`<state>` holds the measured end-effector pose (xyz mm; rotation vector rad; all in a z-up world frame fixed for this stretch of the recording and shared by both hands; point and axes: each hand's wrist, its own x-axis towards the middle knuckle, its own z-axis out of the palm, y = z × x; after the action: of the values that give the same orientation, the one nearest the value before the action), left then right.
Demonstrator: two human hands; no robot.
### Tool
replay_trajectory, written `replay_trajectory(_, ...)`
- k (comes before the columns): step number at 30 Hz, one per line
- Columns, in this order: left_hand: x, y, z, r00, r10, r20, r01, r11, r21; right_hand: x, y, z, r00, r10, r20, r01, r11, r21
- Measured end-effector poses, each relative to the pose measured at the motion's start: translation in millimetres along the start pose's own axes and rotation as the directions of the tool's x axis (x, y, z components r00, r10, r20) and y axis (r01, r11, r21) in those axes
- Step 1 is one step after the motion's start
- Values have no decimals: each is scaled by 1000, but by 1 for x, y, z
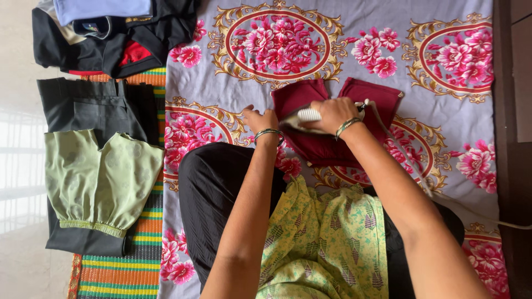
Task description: The person irons a pair of maroon shorts on a bed using a handheld iron. They repeatedly smooth the fabric, flip the shorts to iron different sections, and adjust the garment's position throughout the process.
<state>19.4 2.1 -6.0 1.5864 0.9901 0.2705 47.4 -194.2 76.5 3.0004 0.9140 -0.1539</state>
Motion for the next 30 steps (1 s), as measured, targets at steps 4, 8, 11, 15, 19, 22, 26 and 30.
replay_trajectory(4, 0, 1, -4, 999, -17, 27, 18, 999, -35, -38, 10, 3, 978, -180, -101, 185, 982, 39)
replay_trajectory(8, -8, 7, -8, 999, -1, 32, 2, 999, -47, -66, 17, 9, 921, -263, -288, 277, 961, 9)
replay_trajectory(11, -15, 15, -8, 997, 75, 9, -75, 997, 16, -68, 16, 14, 968, -88, -235, 86, 996, -19)
replay_trajectory(15, -32, 14, -5, 944, 328, 23, -325, 920, 219, -47, 24, 16, 953, 240, -185, -253, 966, -46)
replay_trajectory(19, -43, 3, 3, 836, 530, 143, -548, 791, 272, -26, 45, 15, 814, 557, -163, -555, 829, 63)
replay_trajectory(22, -47, -9, 12, 723, 595, 350, -684, 685, 249, -26, 52, 16, 742, 631, -227, -629, 772, 91)
replay_trajectory(26, -61, -29, 16, 408, 254, 877, -779, 597, 189, -45, 57, 14, 773, 614, -162, -598, 790, 139)
replay_trajectory(30, -82, -41, 11, 144, 7, 990, -882, 455, 125, -83, 62, 14, 876, 483, 3, -481, 872, 93)
